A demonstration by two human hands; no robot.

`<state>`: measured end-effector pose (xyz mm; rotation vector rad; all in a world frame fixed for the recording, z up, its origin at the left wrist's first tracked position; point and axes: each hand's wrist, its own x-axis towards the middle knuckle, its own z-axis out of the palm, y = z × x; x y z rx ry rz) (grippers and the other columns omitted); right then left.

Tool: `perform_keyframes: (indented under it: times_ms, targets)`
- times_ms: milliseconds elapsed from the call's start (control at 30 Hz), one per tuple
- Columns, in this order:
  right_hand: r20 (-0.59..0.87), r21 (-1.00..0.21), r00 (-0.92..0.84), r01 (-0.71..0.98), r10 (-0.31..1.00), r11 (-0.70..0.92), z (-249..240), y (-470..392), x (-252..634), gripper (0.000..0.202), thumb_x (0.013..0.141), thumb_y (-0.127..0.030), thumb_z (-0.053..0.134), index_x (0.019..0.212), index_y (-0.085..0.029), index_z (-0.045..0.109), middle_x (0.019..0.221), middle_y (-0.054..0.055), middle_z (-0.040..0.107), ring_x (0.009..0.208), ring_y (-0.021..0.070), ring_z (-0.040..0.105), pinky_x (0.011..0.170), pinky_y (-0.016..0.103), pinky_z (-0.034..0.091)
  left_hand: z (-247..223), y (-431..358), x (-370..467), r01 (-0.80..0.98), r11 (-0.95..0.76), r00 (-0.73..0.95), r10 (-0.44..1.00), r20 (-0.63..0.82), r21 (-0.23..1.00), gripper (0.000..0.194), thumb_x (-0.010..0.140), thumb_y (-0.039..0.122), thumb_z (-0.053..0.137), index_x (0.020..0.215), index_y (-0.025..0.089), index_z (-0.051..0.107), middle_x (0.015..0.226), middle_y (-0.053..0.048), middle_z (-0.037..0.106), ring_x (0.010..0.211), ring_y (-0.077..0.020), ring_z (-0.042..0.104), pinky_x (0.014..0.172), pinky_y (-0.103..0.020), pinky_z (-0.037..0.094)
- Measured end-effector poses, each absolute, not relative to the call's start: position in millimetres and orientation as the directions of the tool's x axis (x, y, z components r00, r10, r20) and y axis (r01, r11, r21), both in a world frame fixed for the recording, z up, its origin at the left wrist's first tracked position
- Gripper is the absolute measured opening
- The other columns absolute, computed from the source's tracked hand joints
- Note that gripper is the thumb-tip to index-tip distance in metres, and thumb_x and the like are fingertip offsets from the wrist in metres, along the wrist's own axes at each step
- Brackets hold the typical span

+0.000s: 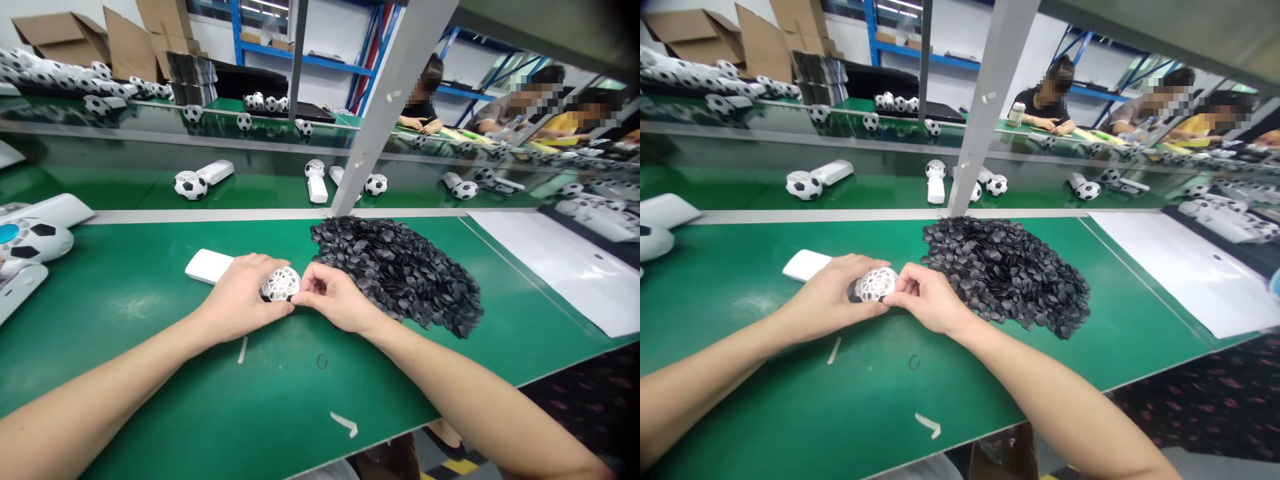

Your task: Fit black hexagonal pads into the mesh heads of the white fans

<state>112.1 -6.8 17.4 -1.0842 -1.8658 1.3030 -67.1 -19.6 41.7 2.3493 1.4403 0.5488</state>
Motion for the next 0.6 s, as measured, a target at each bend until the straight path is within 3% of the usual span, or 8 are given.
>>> perform_keyframes:
  times_ms: [100,167,267,367,467,600]
  targets:
    - [0.047,-0.927,-0.526,0.293,0.849,0.233,19.9,3.7,114.3,0.022,0.072,-0.032,0.065,0.069,-0.017,0.049,0.062,-0.005,0.050,0.056,0.0082,0.044,0.052,0.020,0.037,41.5,-19.8,-69.3,0.760,-0.459,0.447,0.883,0.143,0.460,0.051,0.069,0.042,0.059,0.113,0.015,0.054,0.106,-0.008,0.061,0.096,-0.0251,0.053,0.088,-0.040,0.039]
    - [0.141,-0.835,-0.482,0.412,0.865,0.366,21.7,15.7,119.0,0.015,0.078,-0.030,0.060,0.074,-0.017,0.054,0.069,-0.002,0.055,0.061,0.0101,0.047,0.057,0.022,0.040,41.0,-19.2,-71.6,0.754,-0.474,0.469,0.873,0.132,0.455,0.056,0.069,0.048,0.059,0.115,0.016,0.052,0.107,-0.009,0.060,0.098,-0.0265,0.052,0.088,-0.041,0.039]
    - [0.269,-0.476,-0.397,0.737,0.878,0.479,21.9,32.9,127.5,0.012,0.082,-0.027,0.057,0.086,-0.019,0.063,0.088,0.004,0.061,0.082,0.0175,0.050,0.070,0.029,0.041,41.2,-17.8,-76.5,0.751,-0.488,0.489,0.864,0.123,0.445,0.064,0.067,0.055,0.060,0.117,0.017,0.051,0.108,-0.010,0.058,0.101,-0.0285,0.050,0.091,-0.045,0.036]
    - [0.205,-0.187,-0.440,0.859,0.874,0.476,19.8,40.8,131.4,0.016,0.083,-0.026,0.055,0.091,-0.020,0.067,0.091,0.007,0.062,0.089,0.0217,0.049,0.077,0.032,0.040,42.7,-18.3,-81.7,0.729,-0.535,0.564,0.823,0.068,0.427,0.059,0.071,0.051,0.059,0.122,0.024,0.047,0.120,-0.008,0.054,0.118,-0.0308,0.039,0.100,-0.050,0.025]
    - [0.149,-0.151,-0.455,0.867,0.878,0.475,19.0,41.6,131.5,0.016,0.084,-0.021,0.053,0.091,-0.018,0.067,0.090,0.008,0.063,0.089,0.0204,0.053,0.078,0.030,0.041,42.3,-21.0,-82.8,0.725,-0.535,0.591,0.807,0.008,0.433,0.060,0.075,0.046,0.057,0.129,0.029,0.039,0.133,-0.005,0.044,0.130,-0.0318,0.020,0.104,-0.056,0.013]
    - [0.108,-0.277,-0.421,0.857,0.901,0.434,21.0,39.4,135.4,0.016,0.080,-0.017,0.059,0.094,-0.016,0.066,0.089,0.007,0.061,0.083,0.0179,0.057,0.074,0.027,0.043,38.6,-22.6,-80.0,0.749,-0.497,0.548,0.837,0.013,0.439,0.064,0.073,0.045,0.059,0.130,0.027,0.036,0.134,-0.006,0.042,0.132,-0.0307,0.017,0.105,-0.057,0.005]
